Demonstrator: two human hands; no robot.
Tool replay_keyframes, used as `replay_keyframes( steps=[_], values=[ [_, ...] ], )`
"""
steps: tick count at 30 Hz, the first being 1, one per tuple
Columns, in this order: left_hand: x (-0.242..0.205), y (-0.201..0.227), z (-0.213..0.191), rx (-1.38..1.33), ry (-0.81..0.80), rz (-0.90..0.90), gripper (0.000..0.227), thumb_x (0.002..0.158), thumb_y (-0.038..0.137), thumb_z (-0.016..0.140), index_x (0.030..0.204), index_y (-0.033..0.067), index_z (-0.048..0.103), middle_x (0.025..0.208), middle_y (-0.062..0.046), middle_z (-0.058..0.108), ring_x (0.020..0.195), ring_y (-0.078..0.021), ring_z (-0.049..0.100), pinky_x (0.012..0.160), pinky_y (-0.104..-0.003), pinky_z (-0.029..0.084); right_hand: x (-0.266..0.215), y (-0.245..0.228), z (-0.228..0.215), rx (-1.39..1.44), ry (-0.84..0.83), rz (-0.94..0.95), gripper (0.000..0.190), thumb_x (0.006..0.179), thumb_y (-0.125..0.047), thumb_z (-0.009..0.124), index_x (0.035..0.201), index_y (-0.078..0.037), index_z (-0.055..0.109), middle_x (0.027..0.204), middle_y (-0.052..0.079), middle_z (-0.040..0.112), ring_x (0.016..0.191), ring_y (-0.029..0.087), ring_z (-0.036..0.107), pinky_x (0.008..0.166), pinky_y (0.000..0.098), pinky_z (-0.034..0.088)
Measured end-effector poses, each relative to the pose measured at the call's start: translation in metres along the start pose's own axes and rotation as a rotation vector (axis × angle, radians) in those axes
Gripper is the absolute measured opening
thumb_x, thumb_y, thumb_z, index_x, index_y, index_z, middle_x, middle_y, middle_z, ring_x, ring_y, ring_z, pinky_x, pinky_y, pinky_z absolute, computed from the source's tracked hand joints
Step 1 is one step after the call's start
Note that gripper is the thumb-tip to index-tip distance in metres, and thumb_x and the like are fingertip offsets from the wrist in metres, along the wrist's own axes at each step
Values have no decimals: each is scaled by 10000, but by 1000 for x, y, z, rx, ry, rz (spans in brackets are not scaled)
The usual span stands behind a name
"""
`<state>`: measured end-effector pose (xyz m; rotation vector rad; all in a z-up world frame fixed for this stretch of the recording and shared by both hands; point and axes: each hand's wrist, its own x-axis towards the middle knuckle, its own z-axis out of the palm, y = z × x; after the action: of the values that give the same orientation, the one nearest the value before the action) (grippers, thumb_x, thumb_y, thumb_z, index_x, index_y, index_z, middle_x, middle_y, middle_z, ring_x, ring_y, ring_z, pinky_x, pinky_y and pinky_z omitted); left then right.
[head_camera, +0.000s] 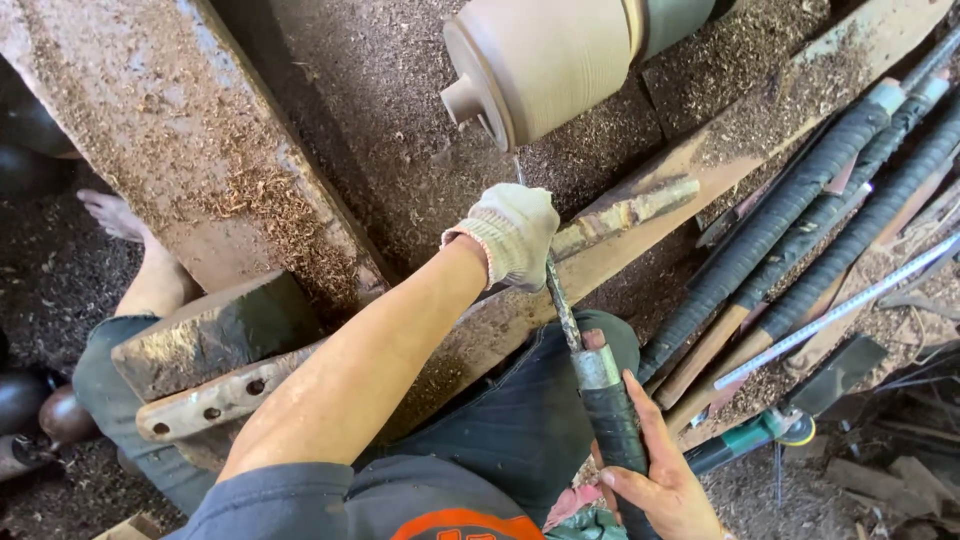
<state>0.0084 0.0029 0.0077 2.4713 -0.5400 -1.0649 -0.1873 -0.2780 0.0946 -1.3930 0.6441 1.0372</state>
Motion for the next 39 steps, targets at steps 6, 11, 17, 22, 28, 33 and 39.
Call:
replay_keyframes(
  steps=[6, 11, 17, 22, 28, 33, 39],
  values=[
    [0, 1, 1, 8, -1, -11, 356, 618, 314, 849, 883, 80, 799, 900, -161, 742, 842, -331, 748, 751, -418, 609, 8, 7, -16, -116, -68, -168, 1062, 741, 53, 701, 1655, -89, 180, 1220, 101, 585, 947, 128, 596, 838, 250, 501],
    [-6, 5, -4, -3, -6, -48, 357, 625, 321, 854, 881, 77, 800, 896, -159, 740, 835, -336, 748, 757, -410, 609, 10, 6, -22, 39, -35, -3, 1124, 688, 29, 704, 1653, -196, 175, 937, 169, 635, 673, 187, 599, 592, 315, 536],
    [0, 6, 22, -39, 112, -98, 438, 647, 342, 867, 960, 55, 758, 936, -157, 715, 873, -347, 736, 779, -417, 601, 9, -5, -24, -17, -77, -7, 1128, 711, 38, 714, 1654, -242, 162, 939, 130, 639, 677, 166, 589, 595, 298, 521],
    [10, 11, 12, 57, 35, -13, 337, 681, 306, 836, 926, 79, 794, 1022, -185, 694, 954, -336, 726, 811, -414, 596, 3, -15, -9, -72, -49, -42, 1084, 727, 71, 705, 1641, -232, 206, 950, 93, 637, 709, 142, 600, 626, 284, 530],
    [10, 6, 1, 59, -28, 32, 296, 686, 246, 793, 923, 70, 797, 1007, -178, 740, 944, -347, 736, 817, -406, 601, -6, 3, 28, 62, 58, -21, 1084, 757, 58, 686, 1659, -292, 197, 887, 117, 633, 608, 158, 596, 520, 306, 528],
    [16, 0, 4, 97, 28, 126, 308, 661, 270, 794, 889, 63, 785, 993, -191, 712, 919, -365, 730, 815, -404, 593, -2, 23, 53, 113, 137, -74, 1130, 737, 117, 662, 1680, -301, 201, 931, 116, 642, 605, 154, 599, 519, 302, 524],
    [13, 6, -5, 128, -42, 130, 337, 652, 305, 816, 892, 73, 776, 1013, -185, 681, 909, -352, 724, 792, -412, 591, -2, 18, 53, 111, 160, 12, 1151, 716, 130, 643, 1673, -334, 203, 939, 147, 645, 544, 178, 588, 482, 329, 525]
  ],
)
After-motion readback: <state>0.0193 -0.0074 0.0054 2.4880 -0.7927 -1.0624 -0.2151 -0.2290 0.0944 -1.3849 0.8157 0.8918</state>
